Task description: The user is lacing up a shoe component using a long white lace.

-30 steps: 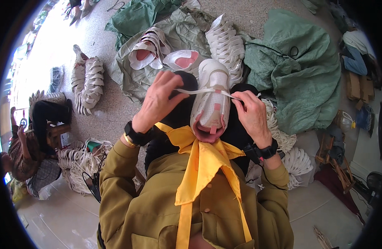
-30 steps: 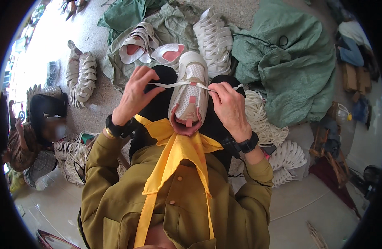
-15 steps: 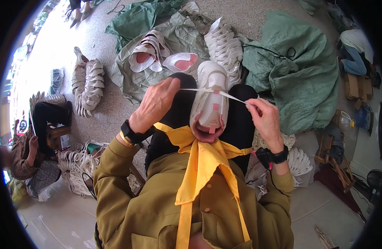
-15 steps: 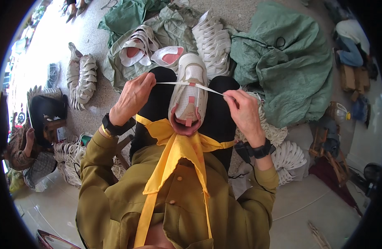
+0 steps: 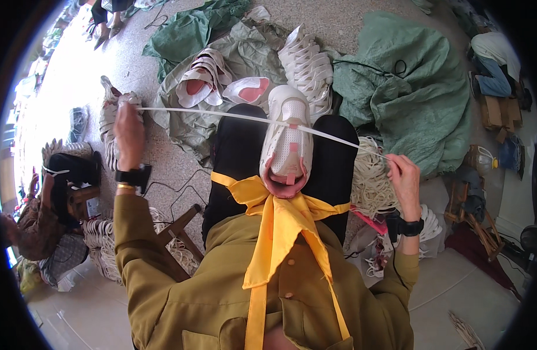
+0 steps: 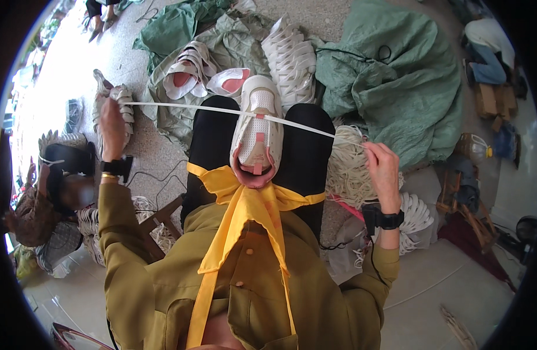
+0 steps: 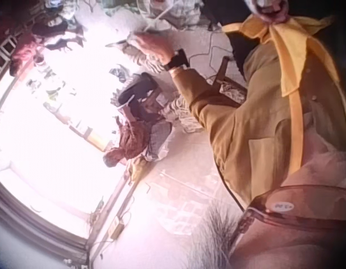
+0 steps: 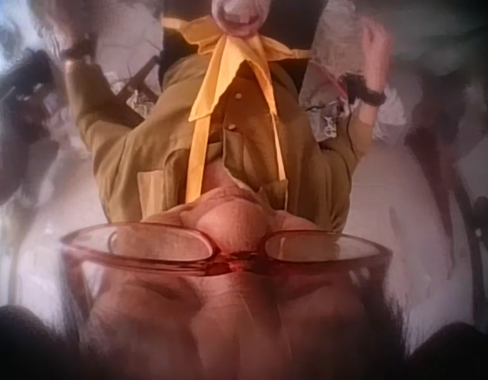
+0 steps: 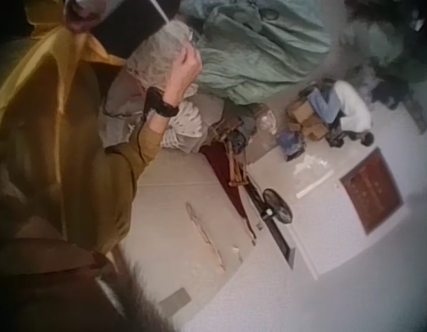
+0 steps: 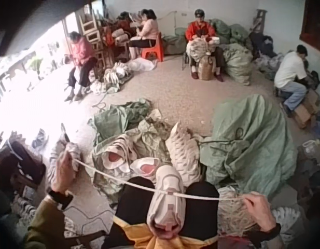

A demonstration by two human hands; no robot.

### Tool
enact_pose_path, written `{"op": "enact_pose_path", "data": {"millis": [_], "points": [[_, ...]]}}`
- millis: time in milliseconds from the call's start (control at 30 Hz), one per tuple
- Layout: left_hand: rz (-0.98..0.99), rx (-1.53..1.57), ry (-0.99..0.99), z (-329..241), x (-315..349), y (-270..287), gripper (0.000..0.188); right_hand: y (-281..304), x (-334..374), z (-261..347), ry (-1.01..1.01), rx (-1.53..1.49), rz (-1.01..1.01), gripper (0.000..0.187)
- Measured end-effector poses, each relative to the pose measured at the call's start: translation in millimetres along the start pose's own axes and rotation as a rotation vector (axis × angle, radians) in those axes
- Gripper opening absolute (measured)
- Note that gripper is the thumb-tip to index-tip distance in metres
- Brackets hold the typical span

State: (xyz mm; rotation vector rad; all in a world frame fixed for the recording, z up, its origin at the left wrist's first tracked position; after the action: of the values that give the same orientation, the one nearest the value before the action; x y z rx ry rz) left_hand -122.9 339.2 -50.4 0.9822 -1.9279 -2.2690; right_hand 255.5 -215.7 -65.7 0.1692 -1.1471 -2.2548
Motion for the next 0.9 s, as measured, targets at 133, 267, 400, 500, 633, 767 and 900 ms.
{"op": "enact_pose_path", "data": {"millis": [133, 267, 400, 500, 633, 767, 900], "points": [[-0.062, -0.172, 0.211, 97.4, 31.8, 16.0, 0.008, 5.8, 1.0, -41.2, -0.074, 0.066, 0.077, 0.015], [-0.097, -0.196, 0.216, 113.7, 21.9, 19.6, 0.008, -41.8, 18.2, -33.4, -0.132, -0.070, 0.388, 0.016], [-0.081, -0.219, 0.203, 139.9, 31.6, 12.0, 0.009, -62.5, 26.9, -34.0, 0.048, 0.028, 0.457, 0.015], [-0.067, -0.195, 0.243, 152.9, 45.2, 7.3, 0.007, -68.3, 30.8, -53.9, -0.023, -0.014, 0.452, 0.015], [-0.079, -0.232, 0.234, 144.4, 38.6, 3.0, 0.007, -78.4, 44.2, -109.7, -0.193, -0.034, 0.330, 0.017], [-0.041, -0.196, 0.262, 158.4, 45.2, -1.6, 0.008, -71.0, 37.6, -163.4, -0.265, -0.015, 0.096, 0.019], [-0.065, -0.238, 0.249, 165.8, 37.7, 3.5, 0.008, -43.3, 24.1, -194.8, -0.192, 0.064, -0.071, 0.020]]}}
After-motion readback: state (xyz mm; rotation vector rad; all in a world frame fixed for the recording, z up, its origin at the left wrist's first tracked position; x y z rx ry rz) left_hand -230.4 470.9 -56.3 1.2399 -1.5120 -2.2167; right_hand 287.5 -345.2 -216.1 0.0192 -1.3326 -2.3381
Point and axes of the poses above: each hand's wrist, its own x-axis away from the middle knuckle, its own y-axis out of the back of the hand, z = x × y, the point moved 6 cm from there along -x, towards the middle knuckle, and after that the axes turned 11 degrees about -y, right-handed, at the moved point
